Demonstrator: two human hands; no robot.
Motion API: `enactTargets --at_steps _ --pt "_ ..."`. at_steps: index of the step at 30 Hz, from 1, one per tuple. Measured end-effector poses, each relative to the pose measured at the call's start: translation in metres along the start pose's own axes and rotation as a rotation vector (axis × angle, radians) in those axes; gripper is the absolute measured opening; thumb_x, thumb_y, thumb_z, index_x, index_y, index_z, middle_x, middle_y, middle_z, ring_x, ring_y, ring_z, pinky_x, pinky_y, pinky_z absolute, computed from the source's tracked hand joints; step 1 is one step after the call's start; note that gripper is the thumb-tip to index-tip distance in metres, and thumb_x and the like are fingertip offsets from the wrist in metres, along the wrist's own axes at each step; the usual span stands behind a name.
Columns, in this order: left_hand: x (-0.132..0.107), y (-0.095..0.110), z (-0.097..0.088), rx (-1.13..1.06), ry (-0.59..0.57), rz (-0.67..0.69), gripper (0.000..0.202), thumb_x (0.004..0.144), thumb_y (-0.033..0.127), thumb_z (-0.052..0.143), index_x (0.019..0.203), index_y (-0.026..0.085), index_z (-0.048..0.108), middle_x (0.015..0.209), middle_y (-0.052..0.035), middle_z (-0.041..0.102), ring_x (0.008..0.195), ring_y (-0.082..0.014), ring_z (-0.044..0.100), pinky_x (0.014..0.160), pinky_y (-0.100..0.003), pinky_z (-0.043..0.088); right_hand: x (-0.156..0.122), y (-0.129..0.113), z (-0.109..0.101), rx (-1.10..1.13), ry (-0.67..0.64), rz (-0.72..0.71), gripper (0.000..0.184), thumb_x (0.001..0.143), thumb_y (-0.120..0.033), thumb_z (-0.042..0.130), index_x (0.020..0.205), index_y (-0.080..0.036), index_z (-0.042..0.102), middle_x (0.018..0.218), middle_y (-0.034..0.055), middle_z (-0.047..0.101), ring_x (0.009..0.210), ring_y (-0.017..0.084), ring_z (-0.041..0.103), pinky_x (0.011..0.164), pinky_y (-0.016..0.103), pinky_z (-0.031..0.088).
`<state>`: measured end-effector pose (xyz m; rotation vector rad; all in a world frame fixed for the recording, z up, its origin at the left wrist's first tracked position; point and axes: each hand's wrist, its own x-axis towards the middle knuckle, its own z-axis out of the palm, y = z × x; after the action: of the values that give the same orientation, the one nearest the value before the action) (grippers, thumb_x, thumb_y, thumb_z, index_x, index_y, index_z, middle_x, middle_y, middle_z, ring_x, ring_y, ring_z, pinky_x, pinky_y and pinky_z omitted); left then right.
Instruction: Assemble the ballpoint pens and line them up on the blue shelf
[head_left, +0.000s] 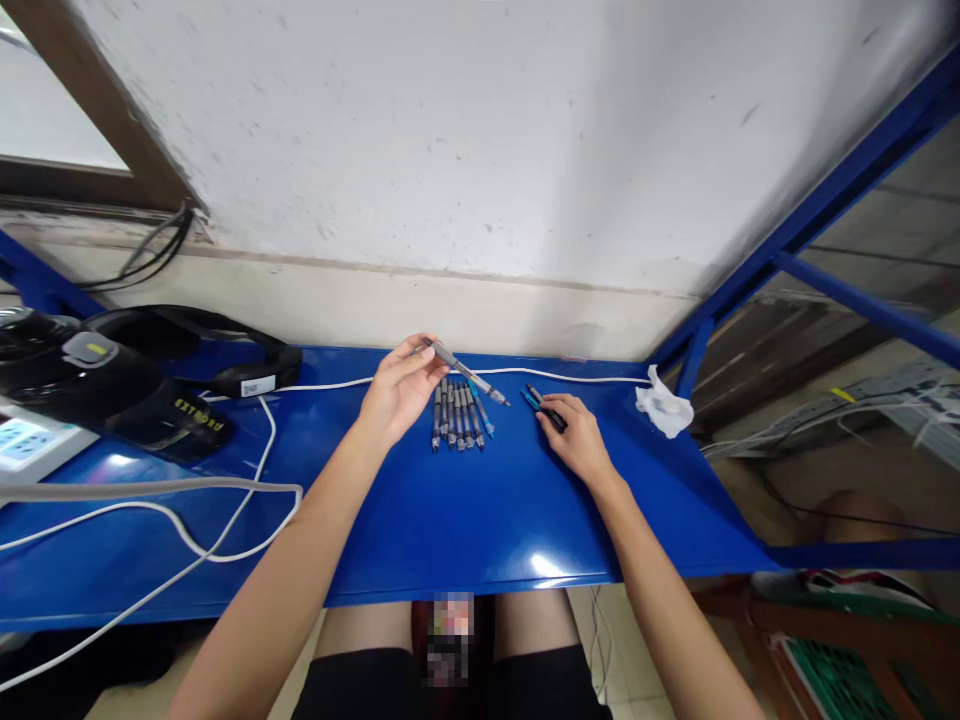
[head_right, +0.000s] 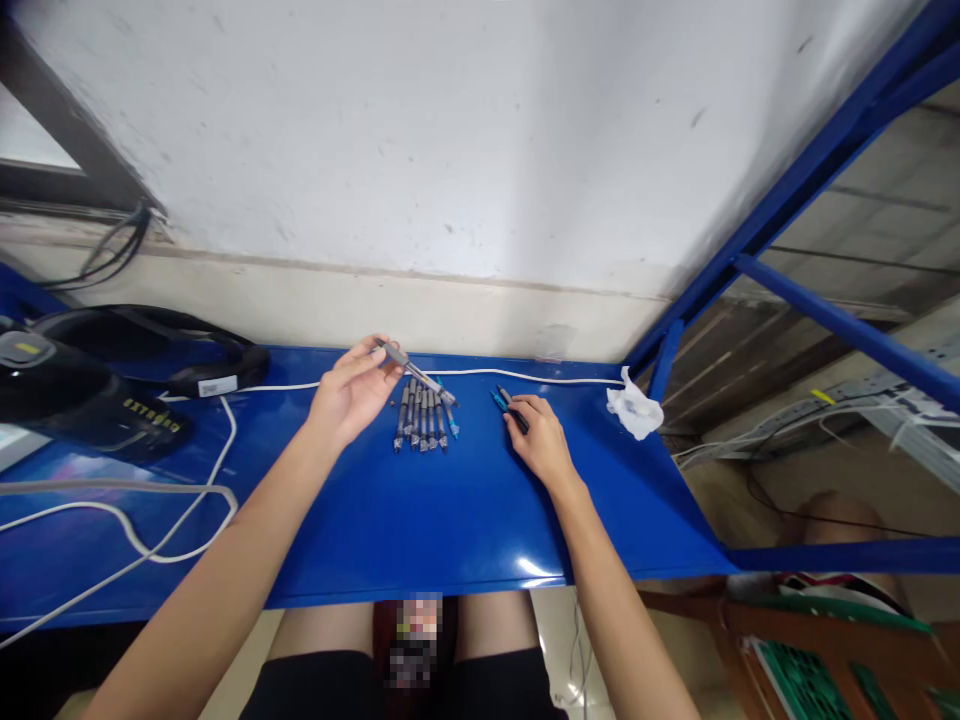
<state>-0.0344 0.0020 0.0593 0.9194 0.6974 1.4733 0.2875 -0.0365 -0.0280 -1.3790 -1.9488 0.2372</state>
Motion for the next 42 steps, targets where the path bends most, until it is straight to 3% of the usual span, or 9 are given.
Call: enactTargets --at_steps 4,11,15,18,21,26,34,38,42 --pt "-0.003 -0.007 0.002 0.000 0.002 -0.012 0.018 0.084 0.025 0.080 0.101 0.024 0.073 0.111 -0.0103 0.079 0.104 -0.0242 0.079 0.089 -0.038 0.068 0.000 -0.005 0.000 0.060 -0.005 -0.015 0.021 0.105 -0.037 0.062 0.115 -0.025 0.077 0.122 0.0136 0.075 0.103 0.031 0.075 0.097 0.050 0.063" --pt "-0.003 -0.014 0.000 -0.039 -0.018 -0.076 0.022 0.086 0.027 0.080 0.106 0.023 0.073 0.108 -0.0086 0.078 0.097 -0.0215 0.078 0.092 -0.037 0.066 -0.002 -0.015 -0.003 0.057 -0.016 0.027 0.022 0.104 -0.043 0.065 0.113 -0.026 0.074 0.122 0.0126 0.071 0.086 0.026 0.074 0.083 0.045 0.062" --pt "-0.005 -0.020 0.003 -0.032 -0.025 -0.100 0.024 0.085 0.029 0.083 0.105 0.023 0.074 0.109 -0.0078 0.077 0.094 -0.0207 0.076 0.089 -0.037 0.065 0.005 -0.040 -0.008 0.153 0.090 0.090 0.029 0.108 -0.051 0.062 0.118 -0.027 0.073 0.123 0.0126 0.073 0.094 0.028 0.073 0.091 0.046 0.059" --pt "-0.006 -0.028 0.005 -0.037 -0.062 -0.103 0.027 0.083 0.028 0.088 0.106 0.022 0.075 0.106 -0.0059 0.076 0.093 -0.0192 0.075 0.091 -0.037 0.062 0.024 -0.070 -0.005 0.500 -0.075 0.097 0.036 0.113 -0.056 0.054 0.131 -0.028 0.069 0.122 0.0096 0.077 0.104 0.026 0.074 0.097 0.042 0.057" --pt "-0.006 -0.035 0.005 -0.053 -0.071 -0.095 0.030 0.080 0.027 0.093 0.104 0.021 0.077 0.105 -0.0047 0.077 0.095 -0.0178 0.074 0.092 -0.033 0.060 0.050 -0.096 0.009 0.728 -0.290 0.062 0.041 0.113 -0.061 0.053 0.132 -0.027 0.066 0.105 0.0039 0.075 0.083 0.019 0.070 0.080 0.032 0.054" --pt "-0.005 -0.043 0.004 -0.082 -0.046 -0.065 0.033 0.081 0.033 0.097 0.102 0.019 0.075 0.112 -0.0084 0.082 0.107 -0.0217 0.077 0.094 -0.032 0.059 0.071 -0.105 0.043 0.564 -0.196 -0.015 0.044 0.115 -0.058 0.047 0.095 -0.022 0.062 0.080 -0.0018 0.060 0.070 0.016 0.054 0.069 0.028 0.043" --pt "-0.004 -0.057 -0.001 -0.106 0.118 -0.081 0.023 0.094 0.038 0.086 0.106 0.020 0.079 0.108 -0.0086 0.084 0.109 -0.0243 0.079 0.115 -0.045 0.055 0.045 -0.082 0.058 0.205 0.054 -0.142 0.028 0.118 -0.044 0.044 0.122 -0.022 0.062 0.092 0.0059 0.073 0.069 0.020 0.066 0.068 0.031 0.043" --pt "-0.007 -0.058 0.001 -0.063 0.049 -0.079 0.021 0.095 0.036 0.085 0.108 0.020 0.081 0.112 -0.0091 0.084 0.115 -0.0258 0.079 0.120 -0.047 0.053 0.044 -0.081 0.057 0.189 0.117 -0.160 0.026 0.118 -0.042 0.044 0.122 -0.023 0.060 0.091 0.0059 0.074 0.070 0.021 0.068 0.066 0.031 0.044" --pt "-0.013 -0.055 0.011 -0.019 -0.092 -0.071 0.032 0.098 0.038 0.083 0.125 0.022 0.081 0.133 -0.0124 0.081 0.135 -0.0301 0.072 0.125 -0.048 0.049 0.043 -0.082 0.061 0.218 0.032 -0.152 0.027 0.119 -0.041 0.041 0.119 -0.023 0.061 0.088 0.0043 0.073 0.067 0.019 0.066 0.064 0.030 0.043"
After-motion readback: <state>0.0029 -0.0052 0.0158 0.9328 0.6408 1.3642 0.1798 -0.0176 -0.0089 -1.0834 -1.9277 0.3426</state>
